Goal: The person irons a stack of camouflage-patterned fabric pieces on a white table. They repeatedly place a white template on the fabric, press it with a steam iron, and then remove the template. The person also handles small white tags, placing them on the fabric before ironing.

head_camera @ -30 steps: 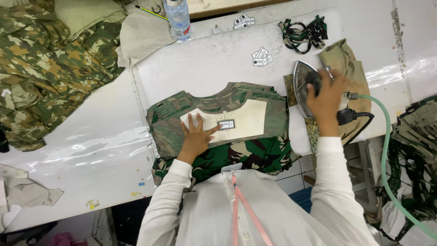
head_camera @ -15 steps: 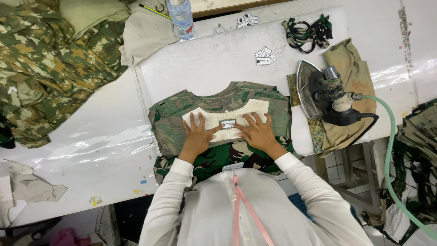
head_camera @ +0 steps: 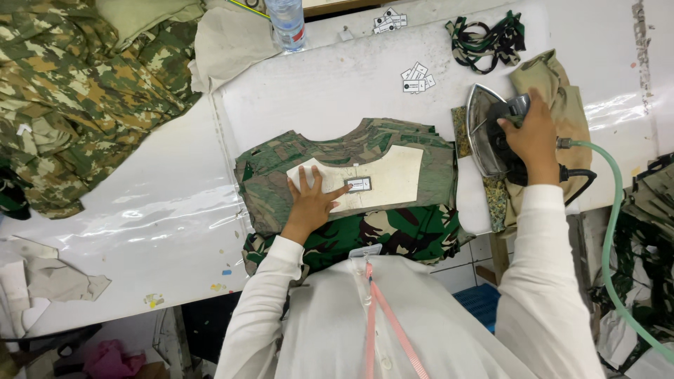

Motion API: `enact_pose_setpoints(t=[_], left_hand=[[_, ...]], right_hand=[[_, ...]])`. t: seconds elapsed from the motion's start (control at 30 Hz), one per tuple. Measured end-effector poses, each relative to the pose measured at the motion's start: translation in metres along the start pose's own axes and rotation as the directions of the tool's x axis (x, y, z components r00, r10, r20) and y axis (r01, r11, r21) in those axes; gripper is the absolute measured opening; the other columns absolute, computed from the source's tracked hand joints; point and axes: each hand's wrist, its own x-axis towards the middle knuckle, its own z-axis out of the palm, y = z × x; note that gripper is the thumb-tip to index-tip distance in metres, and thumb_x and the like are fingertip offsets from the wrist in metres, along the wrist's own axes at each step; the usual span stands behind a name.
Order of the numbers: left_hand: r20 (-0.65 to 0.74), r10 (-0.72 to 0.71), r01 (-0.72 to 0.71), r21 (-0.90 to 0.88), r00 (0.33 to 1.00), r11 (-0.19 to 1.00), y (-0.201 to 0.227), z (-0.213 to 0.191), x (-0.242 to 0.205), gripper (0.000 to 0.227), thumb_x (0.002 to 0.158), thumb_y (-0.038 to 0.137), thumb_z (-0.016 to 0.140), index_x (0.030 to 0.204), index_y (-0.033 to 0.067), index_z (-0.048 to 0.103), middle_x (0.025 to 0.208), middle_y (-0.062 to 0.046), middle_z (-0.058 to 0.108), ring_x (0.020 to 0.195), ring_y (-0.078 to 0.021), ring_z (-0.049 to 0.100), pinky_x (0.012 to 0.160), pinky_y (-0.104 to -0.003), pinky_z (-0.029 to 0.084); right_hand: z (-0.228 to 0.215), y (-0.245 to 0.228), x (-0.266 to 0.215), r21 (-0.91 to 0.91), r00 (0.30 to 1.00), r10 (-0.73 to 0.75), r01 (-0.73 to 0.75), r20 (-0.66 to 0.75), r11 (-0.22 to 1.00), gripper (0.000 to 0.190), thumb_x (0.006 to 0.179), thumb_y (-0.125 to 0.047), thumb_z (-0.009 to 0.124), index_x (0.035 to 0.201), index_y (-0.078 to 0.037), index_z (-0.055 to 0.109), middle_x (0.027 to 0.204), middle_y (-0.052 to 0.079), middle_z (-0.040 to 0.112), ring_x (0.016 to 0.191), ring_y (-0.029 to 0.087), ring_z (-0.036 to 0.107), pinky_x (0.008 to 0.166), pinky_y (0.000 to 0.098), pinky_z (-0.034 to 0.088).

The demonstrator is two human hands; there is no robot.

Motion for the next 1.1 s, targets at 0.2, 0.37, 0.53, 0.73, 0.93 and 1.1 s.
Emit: enact_pose_setpoints(t=[0.2, 0.37, 0.53, 0.73, 0.93, 1.1], left_hand=[[0.039, -0.039, 0.041, -0.057, 0.998, 0.998, 0.001, -0.007, -0.006, 0.045, 0.089, 0.046, 0.031, 0.133, 0.0519, 0.020, 0.139, -0.022, 0.012, 0.127, -0.0551, 0.004, 0.095, -0.072, 0.011], [0.069, -0.035, 0.040, -0.071, 0.997, 0.997, 0.001, -0.010, -0.007, 0.045, 0.088, 0.045, 0.032, 0.132, 0.0495, 0.024, 0.139, -0.022, 0.013, 0.127, -0.0552, 0.004, 0.096, -0.072, 0.009], [0.052, -0.041, 0.046, -0.094, 0.998, 0.995, 0.001, -0.008, -0.010, 0.044, 0.088, 0.045, 0.034, 0.131, 0.0499, 0.026, 0.139, -0.021, 0.013, 0.128, -0.0543, 0.003, 0.096, -0.072, 0.007], [-0.032, -0.066, 0.059, -0.195, 0.997, 0.979, -0.003, 0.003, -0.010, 0.047, 0.087, 0.043, 0.040, 0.132, 0.0404, 0.030, 0.140, -0.022, 0.016, 0.129, -0.0520, 0.004, 0.098, -0.069, 0.006], [-0.261, -0.678, -0.027, -0.942, 0.687, 0.335, -0.019, 0.045, -0.012, 0.035, 0.087, 0.011, 0.055, 0.115, 0.0076, 0.033, 0.117, -0.014, 0.030, 0.113, -0.0329, 0.031, 0.095, -0.048, 0.029], [-0.126, -0.719, 0.111, -0.956, 0.684, 0.273, -0.011, 0.020, -0.031, 0.071, 0.084, 0.001, 0.053, 0.138, 0.0050, 0.006, 0.087, -0.012, 0.050, 0.079, -0.0237, 0.054, 0.067, -0.037, 0.048]], right_hand=[[0.054, 0.047, 0.029, -0.457, 0.986, -0.159, 0.123, -0.041, 0.881, 0.063, 0.074, -0.024, 0.065, 0.127, -0.003, 0.038, 0.087, 0.023, 0.062, 0.081, 0.040, 0.063, 0.062, 0.0477, 0.050], [0.072, -0.052, -0.051, -0.403, 0.919, -0.328, 0.392, 0.220, 0.827, 0.056, 0.072, -0.029, 0.063, 0.122, -0.011, 0.046, 0.091, 0.019, 0.063, 0.081, 0.036, 0.065, 0.068, 0.0450, 0.050], [0.106, -0.097, -0.084, -0.396, 0.698, -0.614, 0.715, 0.368, 0.576, 0.054, 0.071, -0.019, 0.064, 0.121, -0.014, 0.044, 0.097, 0.011, 0.061, 0.083, 0.026, 0.064, 0.062, 0.0345, 0.053], [0.080, -0.146, -0.100, -0.261, 0.641, -0.609, 0.758, 0.468, 0.597, 0.049, 0.084, -0.043, 0.046, 0.117, -0.006, 0.045, 0.102, 0.018, 0.059, 0.085, 0.033, 0.063, 0.064, 0.0422, 0.052], [0.121, -0.189, -0.102, -0.251, 0.636, -0.720, 0.772, 0.279, 0.584, 0.036, 0.087, -0.036, 0.045, 0.106, -0.005, 0.048, 0.083, 0.015, 0.059, 0.065, 0.031, 0.064, 0.053, 0.0412, 0.051], [0.130, -0.188, -0.102, -0.157, 0.618, -0.744, 0.785, 0.253, 0.599, 0.032, 0.088, -0.037, 0.040, 0.103, -0.010, 0.046, 0.079, 0.014, 0.059, 0.062, 0.033, 0.063, 0.052, 0.0417, 0.051]])
